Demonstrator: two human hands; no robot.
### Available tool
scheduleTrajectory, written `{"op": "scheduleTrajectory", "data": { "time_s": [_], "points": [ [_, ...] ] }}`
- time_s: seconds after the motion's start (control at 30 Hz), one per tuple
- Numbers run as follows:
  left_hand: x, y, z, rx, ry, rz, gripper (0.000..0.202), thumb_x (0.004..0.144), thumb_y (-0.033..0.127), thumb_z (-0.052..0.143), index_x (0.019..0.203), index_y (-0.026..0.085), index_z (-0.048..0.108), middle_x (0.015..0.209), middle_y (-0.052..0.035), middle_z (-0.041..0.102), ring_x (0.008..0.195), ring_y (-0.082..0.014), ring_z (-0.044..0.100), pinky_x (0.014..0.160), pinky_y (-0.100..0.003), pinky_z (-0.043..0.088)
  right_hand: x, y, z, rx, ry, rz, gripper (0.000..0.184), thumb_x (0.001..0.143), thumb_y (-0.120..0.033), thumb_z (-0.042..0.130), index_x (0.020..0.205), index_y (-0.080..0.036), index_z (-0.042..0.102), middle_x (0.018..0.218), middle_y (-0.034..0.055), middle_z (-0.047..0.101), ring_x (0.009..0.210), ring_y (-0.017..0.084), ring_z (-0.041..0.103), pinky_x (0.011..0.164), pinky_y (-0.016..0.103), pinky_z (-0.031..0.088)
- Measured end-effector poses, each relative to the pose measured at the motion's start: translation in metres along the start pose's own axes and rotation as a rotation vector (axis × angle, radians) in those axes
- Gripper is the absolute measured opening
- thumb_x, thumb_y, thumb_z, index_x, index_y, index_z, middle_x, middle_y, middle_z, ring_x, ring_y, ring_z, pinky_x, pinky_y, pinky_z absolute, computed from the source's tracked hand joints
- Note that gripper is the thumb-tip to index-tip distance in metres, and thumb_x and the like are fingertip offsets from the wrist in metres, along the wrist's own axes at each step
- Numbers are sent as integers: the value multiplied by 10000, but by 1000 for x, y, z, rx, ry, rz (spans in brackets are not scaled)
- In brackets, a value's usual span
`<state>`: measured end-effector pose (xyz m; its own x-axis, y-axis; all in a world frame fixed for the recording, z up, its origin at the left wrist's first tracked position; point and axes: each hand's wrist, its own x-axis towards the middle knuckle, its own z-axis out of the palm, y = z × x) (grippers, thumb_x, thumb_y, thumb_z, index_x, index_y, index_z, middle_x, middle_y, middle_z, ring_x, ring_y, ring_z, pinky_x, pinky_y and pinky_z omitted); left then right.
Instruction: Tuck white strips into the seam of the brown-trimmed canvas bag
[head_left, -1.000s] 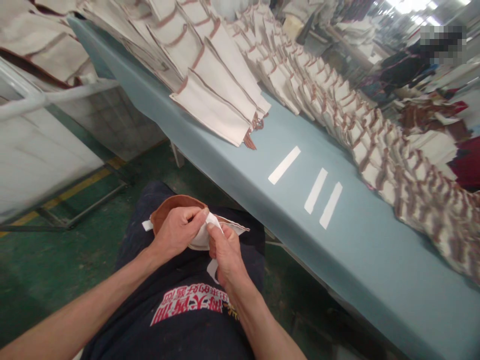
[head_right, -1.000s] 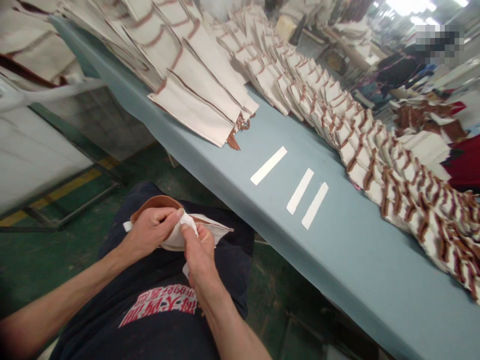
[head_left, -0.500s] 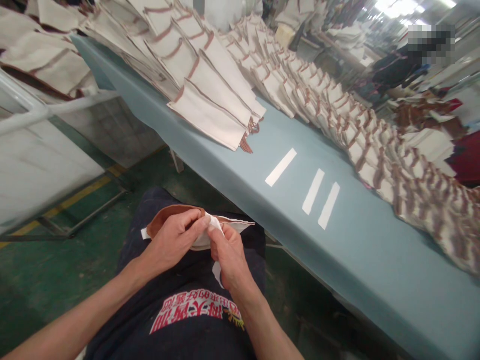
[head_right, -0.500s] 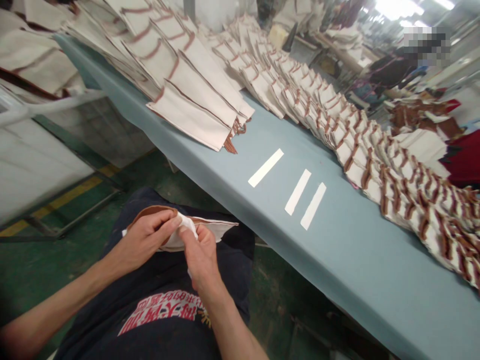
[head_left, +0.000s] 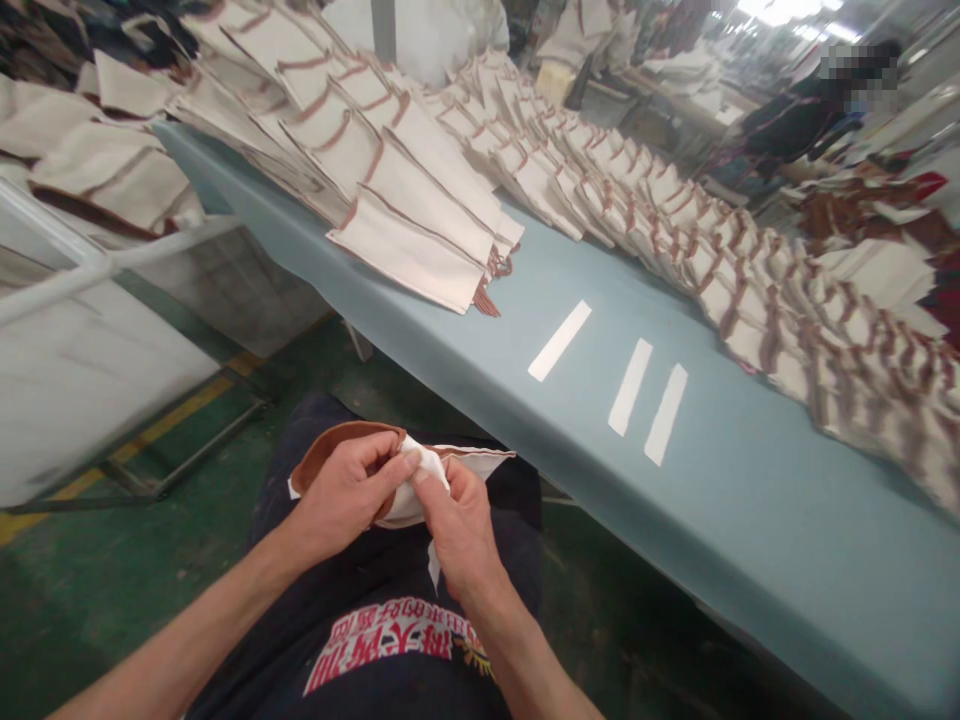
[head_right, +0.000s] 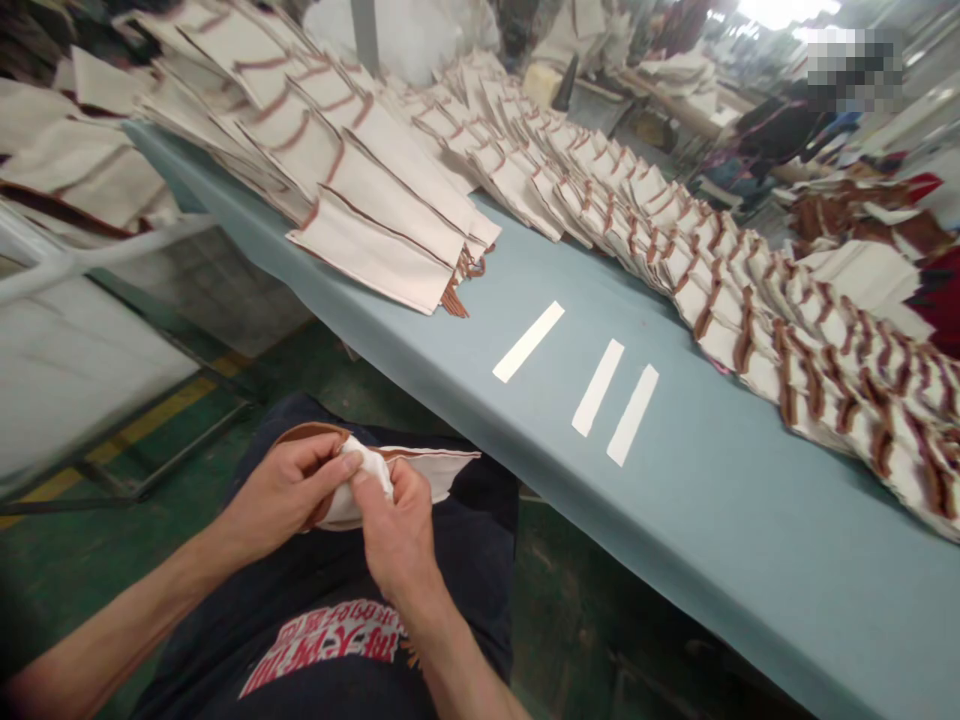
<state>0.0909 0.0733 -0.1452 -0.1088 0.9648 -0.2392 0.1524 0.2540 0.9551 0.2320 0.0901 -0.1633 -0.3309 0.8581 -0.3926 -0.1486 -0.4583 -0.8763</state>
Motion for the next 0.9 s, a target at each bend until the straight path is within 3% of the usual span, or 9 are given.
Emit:
{"op": "scheduleTrajectory", "data": {
  "time_s": [0.1, 0.2, 0.43, 0.57, 0.67, 0.8, 0.9],
  "points": [
    [2, -1, 3, -42, 21, -41, 432, 872, 581, 699, 665, 232, 550, 495, 88, 461, 429, -103, 374, 405, -219, 280, 1, 0, 0, -30, 12, -5, 327, 860, -504, 744, 854, -177, 727, 737, -17, 643, 660, 133, 506, 642, 247, 451],
    [4, -7, 11, -87, 73, -82, 467, 808, 609, 773, 670, 207, 581, 587, 53, 535, 524, -113, 445, 459, -209, 352, 2, 4, 1, -59, 41, -6, 309, 848, -491, 723, 813, -186, 687, 727, -24, 615, 650, 133, 484, 617, 251, 429],
    [9, -13, 25, -151, 98, -140, 531, 811, 710, 731, 749, 196, 617, 641, 20, 614, 558, -148, 524, 527, -250, 453, 4, 11, -2, -106, 130, -14, 309, 857, -496, 713, 779, -206, 640, 698, -41, 568, 629, 135, 446, 578, 256, 380],
    [10, -1, 14, -77, 38, -61, 480, 804, 635, 806, 729, 179, 675, 650, 26, 613, 583, -138, 500, 541, -234, 431, 3, 5, -3, -111, 134, -29, 378, 896, -561, 707, 861, -185, 706, 799, 2, 655, 733, 168, 538, 682, 281, 456],
    [7, 8, 1, -4, 6, -3, 445, 873, 601, 757, 751, 175, 725, 662, 14, 629, 597, -154, 522, 558, -247, 451, -1, 0, -1, -136, 106, -52, 389, 918, -564, 704, 924, -178, 747, 818, 13, 683, 754, 181, 557, 725, 303, 477],
    [1, 16, -16, 97, 47, 89, 409, 921, 536, 709, 695, 195, 699, 696, 0, 625, 665, -177, 549, 593, -253, 452, -11, -2, -2, -185, 54, -88, 337, 885, -520, 755, 809, -200, 679, 694, -32, 593, 640, 144, 453, 611, 275, 377],
    [-4, 19, -25, 145, 98, 141, 383, 932, 490, 687, 674, 207, 666, 688, 12, 589, 651, -170, 526, 580, -250, 434, -19, -1, -6, -132, -17, -96, 411, 911, -585, 744, 782, -215, 619, 627, -62, 503, 576, 124, 373, 556, 267, 302]
  ]
}}
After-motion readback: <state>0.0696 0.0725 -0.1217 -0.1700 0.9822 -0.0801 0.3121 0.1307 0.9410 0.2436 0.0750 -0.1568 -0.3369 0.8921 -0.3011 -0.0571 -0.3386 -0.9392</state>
